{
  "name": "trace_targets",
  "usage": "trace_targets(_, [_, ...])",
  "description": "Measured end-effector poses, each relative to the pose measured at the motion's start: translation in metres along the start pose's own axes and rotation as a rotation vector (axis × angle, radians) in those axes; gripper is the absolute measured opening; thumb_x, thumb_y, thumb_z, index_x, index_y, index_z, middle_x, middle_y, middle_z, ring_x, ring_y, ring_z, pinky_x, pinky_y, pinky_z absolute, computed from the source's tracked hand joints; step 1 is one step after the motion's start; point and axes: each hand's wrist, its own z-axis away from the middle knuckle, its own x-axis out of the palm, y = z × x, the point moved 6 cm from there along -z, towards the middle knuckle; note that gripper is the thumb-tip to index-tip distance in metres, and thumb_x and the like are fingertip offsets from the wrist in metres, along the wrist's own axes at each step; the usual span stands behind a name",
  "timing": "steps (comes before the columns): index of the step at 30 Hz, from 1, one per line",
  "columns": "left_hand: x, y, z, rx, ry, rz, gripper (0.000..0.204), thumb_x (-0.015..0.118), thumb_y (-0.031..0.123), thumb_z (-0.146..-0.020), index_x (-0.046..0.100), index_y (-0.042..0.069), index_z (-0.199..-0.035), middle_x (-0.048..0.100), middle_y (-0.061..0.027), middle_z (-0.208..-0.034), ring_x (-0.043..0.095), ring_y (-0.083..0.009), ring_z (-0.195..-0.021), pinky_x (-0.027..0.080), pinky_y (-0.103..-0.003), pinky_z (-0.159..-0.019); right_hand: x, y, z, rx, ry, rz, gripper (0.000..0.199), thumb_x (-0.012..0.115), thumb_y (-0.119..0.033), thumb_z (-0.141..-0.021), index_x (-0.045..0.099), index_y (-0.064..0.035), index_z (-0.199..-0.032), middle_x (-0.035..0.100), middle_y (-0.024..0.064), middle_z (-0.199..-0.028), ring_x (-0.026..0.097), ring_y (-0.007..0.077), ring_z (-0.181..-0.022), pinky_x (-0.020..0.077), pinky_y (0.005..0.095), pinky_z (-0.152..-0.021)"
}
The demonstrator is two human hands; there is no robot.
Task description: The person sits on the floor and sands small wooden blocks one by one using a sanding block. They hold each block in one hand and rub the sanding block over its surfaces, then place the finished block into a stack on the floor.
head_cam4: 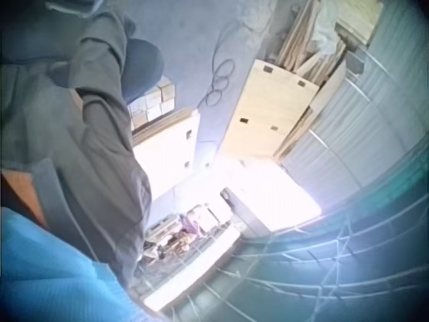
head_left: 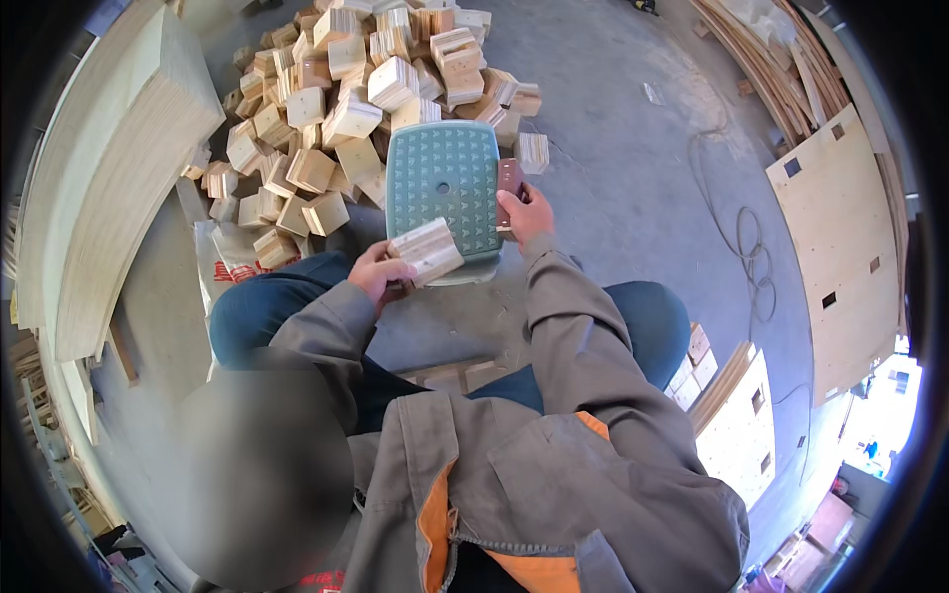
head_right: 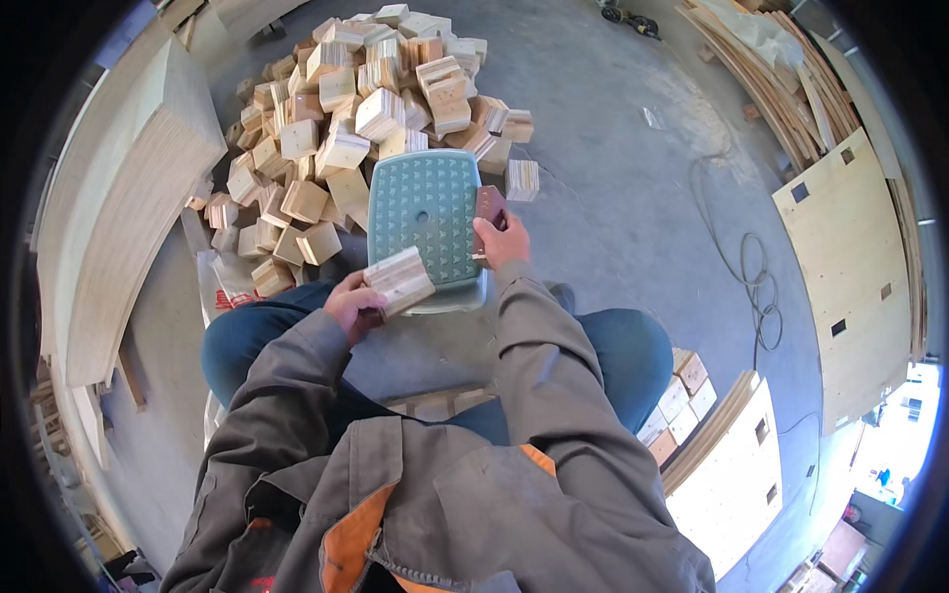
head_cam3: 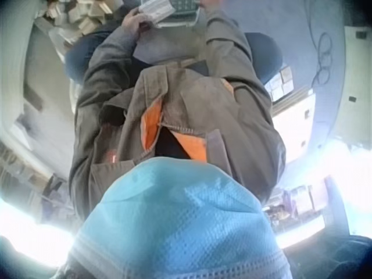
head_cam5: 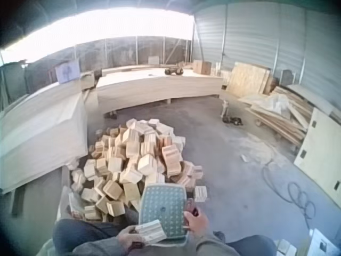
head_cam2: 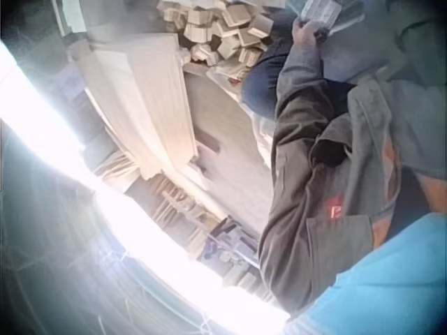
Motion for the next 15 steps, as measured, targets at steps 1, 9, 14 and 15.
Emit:
trace_targets(1, [0.006, 0.010, 0.003, 0.023, 0.012, 0.021, 0.075, 0.074, 0.004, -0.081, 0.049, 0.007, -0.152, 0.066, -0.0101, -0.130, 0.068, -0.0293, -0.115, 0.058, -0.046, -0.093, -0.003, -0.007, 0.001, -0.021, 0.023, 0.038, 0.070, 0.084, -0.025, -0.089, 0.059, 0.0055, -0.147, 0.072, 0.0168, -0.131, 0.072, 0.0235, -0.112, 0.0580, 0.0379, -0.098])
trace_targets(9, [0.024, 0.043, 0.004, 0.179, 0.010, 0.160, 0.065, 0.073, 0.007, -0.082, 0.052, 0.006, -0.143, 0.064, -0.0086, -0.116, 0.065, -0.0222, -0.094, 0.055, -0.042, -0.084, -0.038, -0.019, 0.044, -0.038, 0.211, 0.102, 0.070, 0.086, -0.022, -0.086, 0.060, 0.0089, -0.144, 0.071, 0.0187, -0.131, 0.071, 0.0235, -0.111, 0.0588, 0.0384, -0.097])
trace_targets(14, [0.029, 0.043, -0.021, 0.212, -0.003, 0.224, 0.061, 0.077, 0.017, -0.086, 0.053, 0.008, -0.141, 0.066, -0.0082, -0.110, 0.064, -0.0207, -0.094, 0.052, -0.044, -0.086, -0.023, -0.057, 0.072, -0.017, 0.139, -0.039, 0.069, 0.086, -0.021, -0.088, 0.059, 0.0089, -0.145, 0.071, 0.0193, -0.134, 0.071, 0.0229, -0.115, 0.0589, 0.0382, -0.098])
trace_targets(15, [0.037, 0.046, -0.023, 0.224, 0.025, 0.184, 0.062, 0.080, 0.020, -0.086, 0.054, 0.007, -0.140, 0.067, -0.0093, -0.112, 0.065, -0.0212, -0.096, 0.052, -0.044, -0.088, -0.030, -0.056, 0.072, -0.035, 0.171, -0.028, 0.069, 0.085, -0.020, -0.089, 0.058, 0.0089, -0.145, 0.071, 0.0194, -0.134, 0.071, 0.0228, -0.115, 0.0588, 0.0380, -0.098])
